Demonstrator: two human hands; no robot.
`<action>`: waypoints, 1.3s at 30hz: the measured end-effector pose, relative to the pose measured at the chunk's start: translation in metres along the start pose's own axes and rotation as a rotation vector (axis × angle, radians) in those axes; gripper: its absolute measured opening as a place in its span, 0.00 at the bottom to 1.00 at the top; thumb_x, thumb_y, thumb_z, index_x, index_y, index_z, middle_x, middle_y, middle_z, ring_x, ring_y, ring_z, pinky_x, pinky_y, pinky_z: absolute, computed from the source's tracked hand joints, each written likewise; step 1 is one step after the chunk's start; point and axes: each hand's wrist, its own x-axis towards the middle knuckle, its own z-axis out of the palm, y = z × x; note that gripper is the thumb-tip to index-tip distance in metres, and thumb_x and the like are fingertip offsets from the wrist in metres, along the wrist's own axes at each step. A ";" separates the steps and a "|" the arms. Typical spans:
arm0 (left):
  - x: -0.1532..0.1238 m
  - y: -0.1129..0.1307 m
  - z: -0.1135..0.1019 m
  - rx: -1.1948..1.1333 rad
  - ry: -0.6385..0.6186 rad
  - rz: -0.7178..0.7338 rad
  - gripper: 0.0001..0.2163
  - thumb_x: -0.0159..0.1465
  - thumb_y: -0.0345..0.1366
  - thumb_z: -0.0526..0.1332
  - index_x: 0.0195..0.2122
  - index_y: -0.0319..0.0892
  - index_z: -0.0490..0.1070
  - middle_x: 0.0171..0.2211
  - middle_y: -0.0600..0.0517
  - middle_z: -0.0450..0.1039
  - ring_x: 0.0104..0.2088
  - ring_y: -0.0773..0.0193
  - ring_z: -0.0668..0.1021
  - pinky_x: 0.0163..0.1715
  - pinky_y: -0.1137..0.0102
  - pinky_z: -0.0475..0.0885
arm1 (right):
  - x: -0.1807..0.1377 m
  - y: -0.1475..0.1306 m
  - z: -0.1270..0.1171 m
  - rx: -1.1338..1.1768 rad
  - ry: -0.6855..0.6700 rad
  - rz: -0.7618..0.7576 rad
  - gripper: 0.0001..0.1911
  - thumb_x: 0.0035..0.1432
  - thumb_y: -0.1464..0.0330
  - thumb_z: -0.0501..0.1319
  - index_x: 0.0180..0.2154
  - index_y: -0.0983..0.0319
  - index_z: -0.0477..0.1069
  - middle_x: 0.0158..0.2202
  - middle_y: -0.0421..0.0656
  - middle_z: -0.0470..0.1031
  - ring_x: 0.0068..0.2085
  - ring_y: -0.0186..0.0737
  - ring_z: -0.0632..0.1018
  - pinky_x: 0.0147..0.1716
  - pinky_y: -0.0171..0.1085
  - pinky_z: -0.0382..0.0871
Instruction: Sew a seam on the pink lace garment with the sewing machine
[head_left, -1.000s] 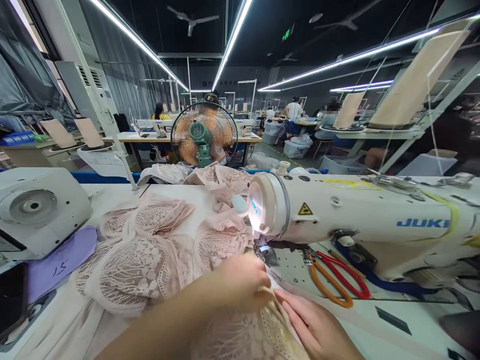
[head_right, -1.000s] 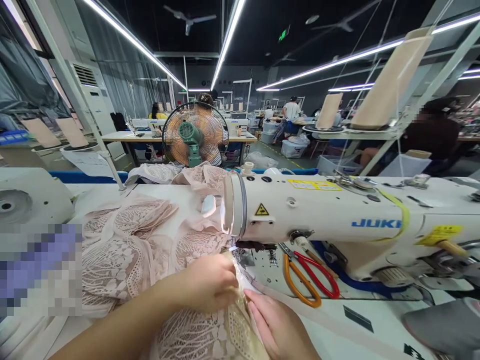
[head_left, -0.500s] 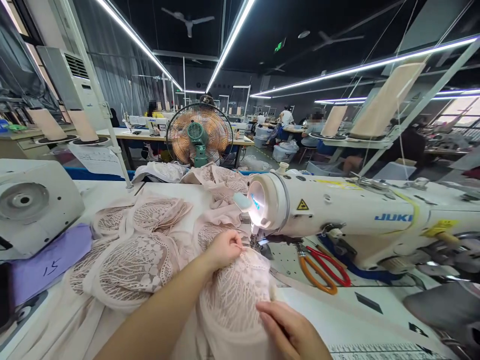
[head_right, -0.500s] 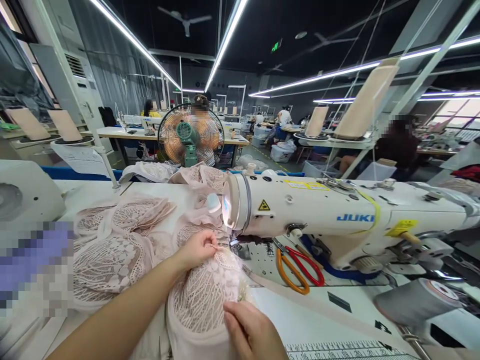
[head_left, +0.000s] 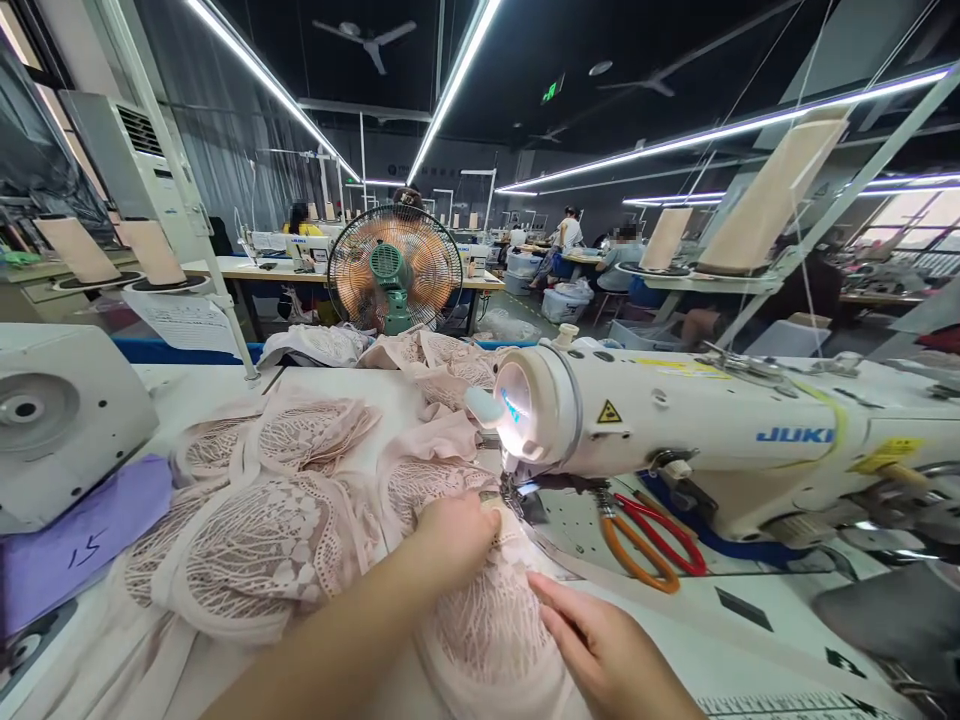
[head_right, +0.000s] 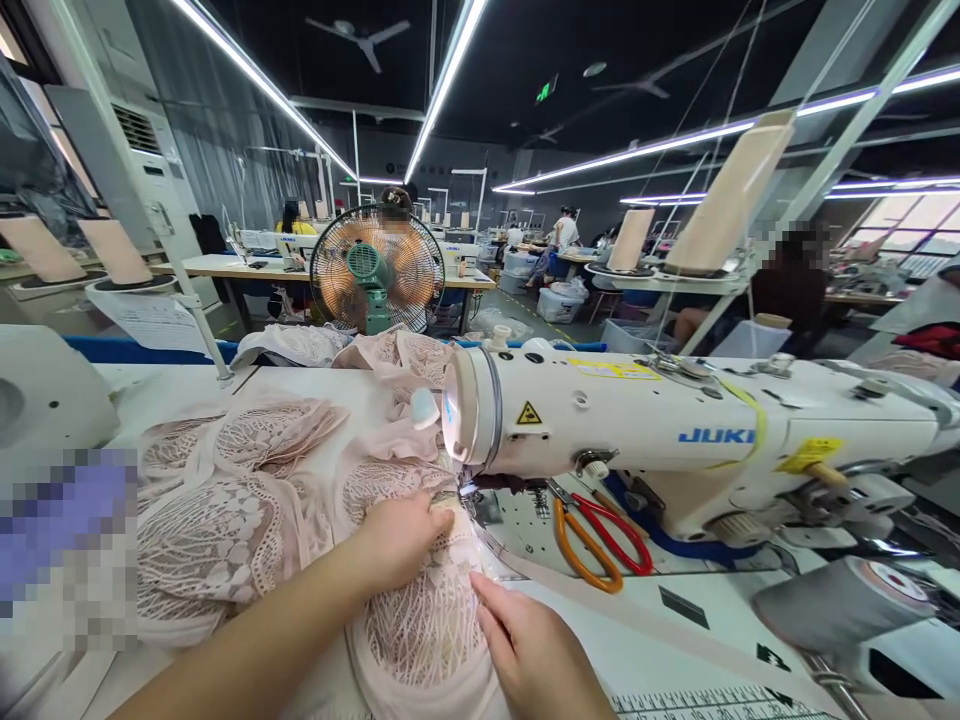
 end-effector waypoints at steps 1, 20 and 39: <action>0.002 0.001 0.001 0.003 -0.008 -0.003 0.21 0.54 0.29 0.60 0.51 0.42 0.67 0.42 0.42 0.69 0.37 0.49 0.77 0.31 0.63 0.72 | 0.001 0.000 -0.001 -0.012 -0.006 0.003 0.28 0.60 0.61 0.43 0.55 0.66 0.68 0.55 0.49 0.70 0.55 0.50 0.72 0.52 0.46 0.67; 0.020 0.013 0.009 -0.091 0.042 -0.100 0.20 0.54 0.31 0.57 0.50 0.40 0.67 0.41 0.42 0.71 0.38 0.48 0.77 0.33 0.59 0.73 | 0.012 0.002 -0.015 -0.022 0.014 -0.062 0.28 0.60 0.63 0.42 0.53 0.66 0.70 0.47 0.53 0.76 0.46 0.52 0.77 0.44 0.46 0.70; 0.022 -0.021 0.005 -0.045 0.252 -0.207 0.12 0.60 0.31 0.52 0.41 0.45 0.72 0.40 0.46 0.67 0.36 0.54 0.75 0.32 0.64 0.69 | 0.023 -0.014 -0.024 -0.301 0.048 0.015 0.22 0.63 0.67 0.42 0.45 0.64 0.72 0.34 0.51 0.76 0.36 0.53 0.77 0.32 0.43 0.66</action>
